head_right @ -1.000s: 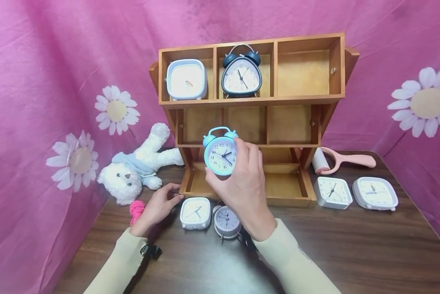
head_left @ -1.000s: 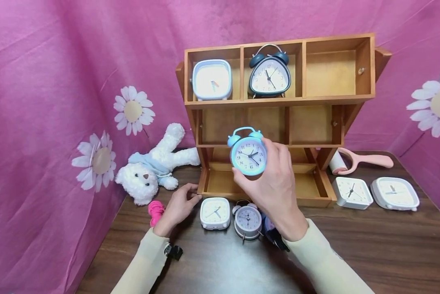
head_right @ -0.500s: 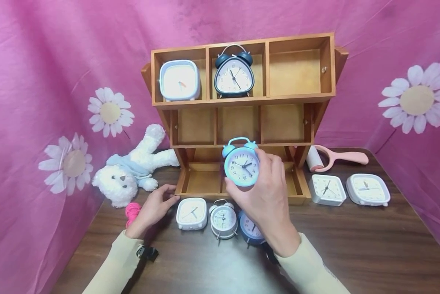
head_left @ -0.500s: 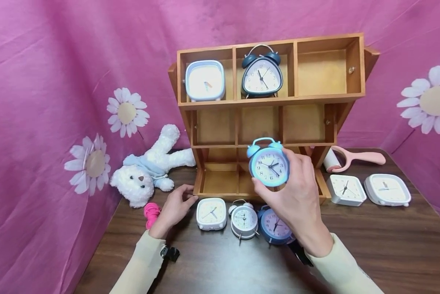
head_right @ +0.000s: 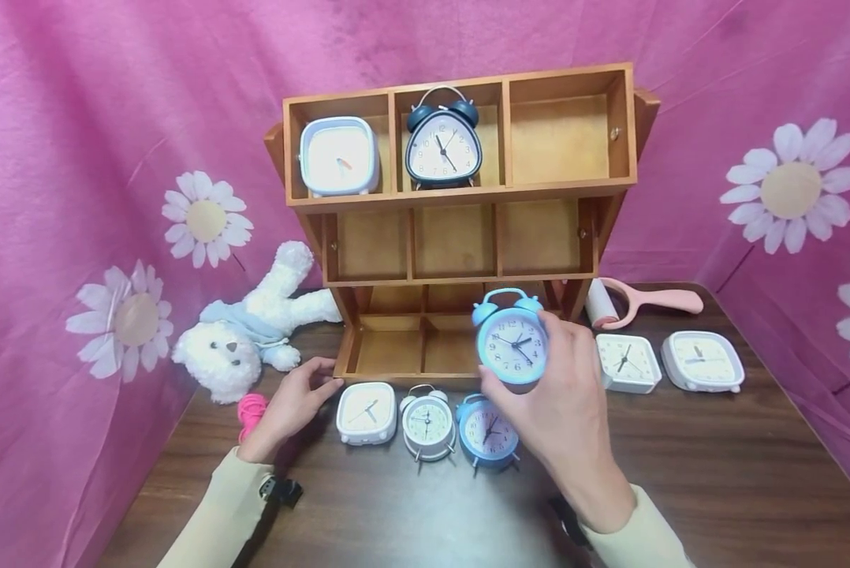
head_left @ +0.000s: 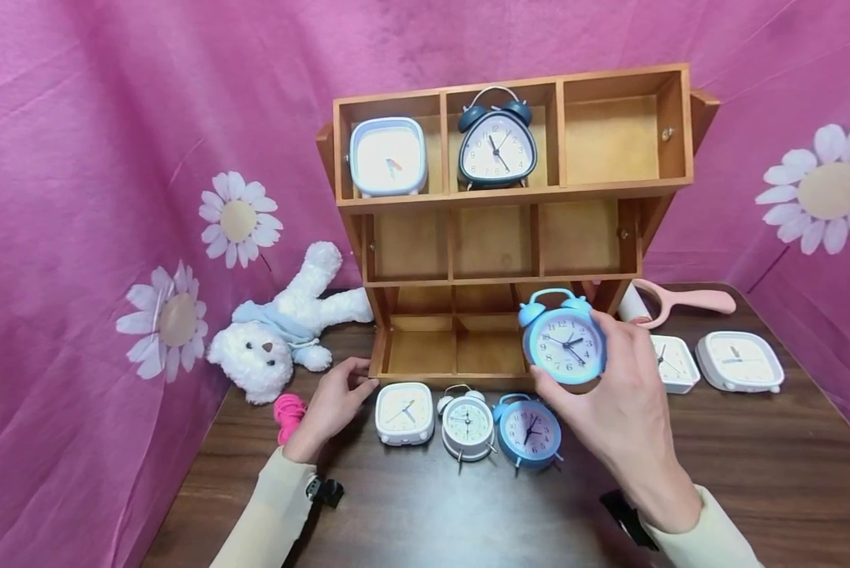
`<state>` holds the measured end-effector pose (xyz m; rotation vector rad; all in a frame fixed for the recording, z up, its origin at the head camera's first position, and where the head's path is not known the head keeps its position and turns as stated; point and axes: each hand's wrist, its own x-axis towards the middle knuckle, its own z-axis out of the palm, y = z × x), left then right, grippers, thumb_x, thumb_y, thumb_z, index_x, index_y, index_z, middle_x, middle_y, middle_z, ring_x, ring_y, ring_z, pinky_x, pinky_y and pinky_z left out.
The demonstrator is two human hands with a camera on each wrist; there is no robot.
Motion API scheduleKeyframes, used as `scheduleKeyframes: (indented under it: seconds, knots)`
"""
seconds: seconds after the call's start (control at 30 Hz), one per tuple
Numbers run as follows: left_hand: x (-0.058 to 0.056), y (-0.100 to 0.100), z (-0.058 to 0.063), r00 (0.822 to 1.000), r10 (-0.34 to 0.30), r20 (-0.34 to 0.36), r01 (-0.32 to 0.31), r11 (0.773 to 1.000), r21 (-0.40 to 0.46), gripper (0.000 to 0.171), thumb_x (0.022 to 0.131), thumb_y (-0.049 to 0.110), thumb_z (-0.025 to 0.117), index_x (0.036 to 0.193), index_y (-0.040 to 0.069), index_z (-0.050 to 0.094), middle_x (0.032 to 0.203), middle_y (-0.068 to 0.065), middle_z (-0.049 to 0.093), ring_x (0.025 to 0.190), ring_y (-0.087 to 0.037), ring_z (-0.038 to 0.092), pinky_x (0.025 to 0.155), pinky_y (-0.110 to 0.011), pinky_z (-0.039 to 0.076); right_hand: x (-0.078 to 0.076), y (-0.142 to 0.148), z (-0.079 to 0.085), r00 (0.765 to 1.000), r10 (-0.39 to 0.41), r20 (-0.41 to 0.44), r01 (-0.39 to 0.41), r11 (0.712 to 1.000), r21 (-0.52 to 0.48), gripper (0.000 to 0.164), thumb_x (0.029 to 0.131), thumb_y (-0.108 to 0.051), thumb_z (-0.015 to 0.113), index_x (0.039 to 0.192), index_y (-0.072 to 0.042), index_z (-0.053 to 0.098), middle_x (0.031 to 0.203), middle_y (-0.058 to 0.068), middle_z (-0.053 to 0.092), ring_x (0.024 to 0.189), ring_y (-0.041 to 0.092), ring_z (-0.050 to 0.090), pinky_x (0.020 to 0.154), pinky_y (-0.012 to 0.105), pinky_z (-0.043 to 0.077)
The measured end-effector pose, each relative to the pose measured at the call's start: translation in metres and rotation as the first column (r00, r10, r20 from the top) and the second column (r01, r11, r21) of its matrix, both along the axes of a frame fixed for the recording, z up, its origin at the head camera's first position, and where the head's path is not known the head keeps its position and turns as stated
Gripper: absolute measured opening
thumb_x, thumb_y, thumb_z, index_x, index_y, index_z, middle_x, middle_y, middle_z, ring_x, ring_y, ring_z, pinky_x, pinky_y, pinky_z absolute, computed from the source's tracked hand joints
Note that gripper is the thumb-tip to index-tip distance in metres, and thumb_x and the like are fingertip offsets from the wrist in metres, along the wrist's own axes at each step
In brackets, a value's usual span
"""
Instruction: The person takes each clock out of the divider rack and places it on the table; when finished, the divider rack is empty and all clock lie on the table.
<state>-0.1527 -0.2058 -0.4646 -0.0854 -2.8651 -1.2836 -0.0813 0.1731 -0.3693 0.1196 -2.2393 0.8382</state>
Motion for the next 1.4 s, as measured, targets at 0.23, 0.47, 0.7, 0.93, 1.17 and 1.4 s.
scheduleKeyframes:
  seconds: [0.23,0.47,0.7,0.93,1.17,1.4]
  knots:
    - [0.000,-0.003,-0.001,1.000,0.006,0.000,-0.006,1.000,0.007,0.030,0.107,0.013,0.074,0.135,0.001,0.073,0.116,-0.015,0.081,0.108,-0.026,0.076,0.089,-0.037,0.060,0.003,0.031,-0.012,0.999,-0.046,0.003,0.046,0.999,0.028,0.096,0.068,-0.035,0.094,0.147,0.007,0.060,0.123,0.035,0.060,0.113,0.051,0.058,0.085,0.056,0.041]
    - [0.001,-0.005,0.000,1.000,0.006,0.013,-0.006,1.000,0.001,0.031,0.107,0.015,0.074,0.136,0.001,0.073,0.116,-0.015,0.081,0.108,-0.025,0.076,0.089,-0.037,0.059,0.013,0.053,-0.029,0.991,-0.078,0.109,0.071,0.995,0.065,0.094,0.063,-0.030,0.097,0.142,0.007,0.061,0.120,0.033,0.063,0.108,0.050,0.059,0.084,0.062,0.041]
    - [-0.001,-0.004,-0.002,1.000,0.005,0.009,-0.005,1.000,-0.001,0.031,0.107,0.014,0.075,0.135,0.001,0.073,0.117,-0.015,0.081,0.109,-0.027,0.076,0.093,-0.040,0.060,0.022,0.063,-0.042,0.952,-0.090,0.292,0.060,0.992,0.111,0.098,0.067,-0.032,0.102,0.143,0.009,0.058,0.121,0.033,0.061,0.106,0.049,0.059,0.081,0.065,0.044]
    - [-0.001,-0.003,-0.002,1.000,0.001,-0.002,-0.001,1.000,-0.008,0.032,0.105,0.013,0.077,0.135,0.001,0.073,0.116,-0.015,0.082,0.109,-0.028,0.078,0.098,-0.045,0.061,0.029,0.063,-0.055,0.923,-0.078,0.376,0.031,0.991,0.129,0.098,0.070,-0.037,0.102,0.143,0.010,0.056,0.122,0.033,0.062,0.107,0.047,0.061,0.082,0.065,0.048]
    - [-0.002,-0.003,-0.004,1.000,-0.017,-0.013,0.017,1.000,0.003,0.032,0.105,0.012,0.077,0.135,0.000,0.073,0.116,-0.017,0.082,0.109,-0.029,0.078,0.096,-0.044,0.062,0.037,0.065,-0.068,0.894,-0.069,0.443,-0.006,0.986,0.165,0.098,0.072,-0.041,0.101,0.139,0.015,0.057,0.120,0.036,0.064,0.104,0.046,0.064,0.082,0.064,0.051]
    - [-0.004,-0.007,-0.009,0.994,-0.054,-0.095,0.056,0.998,0.018,0.032,0.104,0.018,0.078,0.130,-0.001,0.074,0.109,-0.016,0.082,0.099,-0.024,0.077,0.087,-0.039,0.063,0.039,0.064,-0.078,0.888,-0.051,0.456,-0.033,0.984,0.173,0.096,0.072,-0.041,0.102,0.137,0.016,0.058,0.118,0.035,0.065,0.105,0.045,0.065,0.084,0.064,0.052]
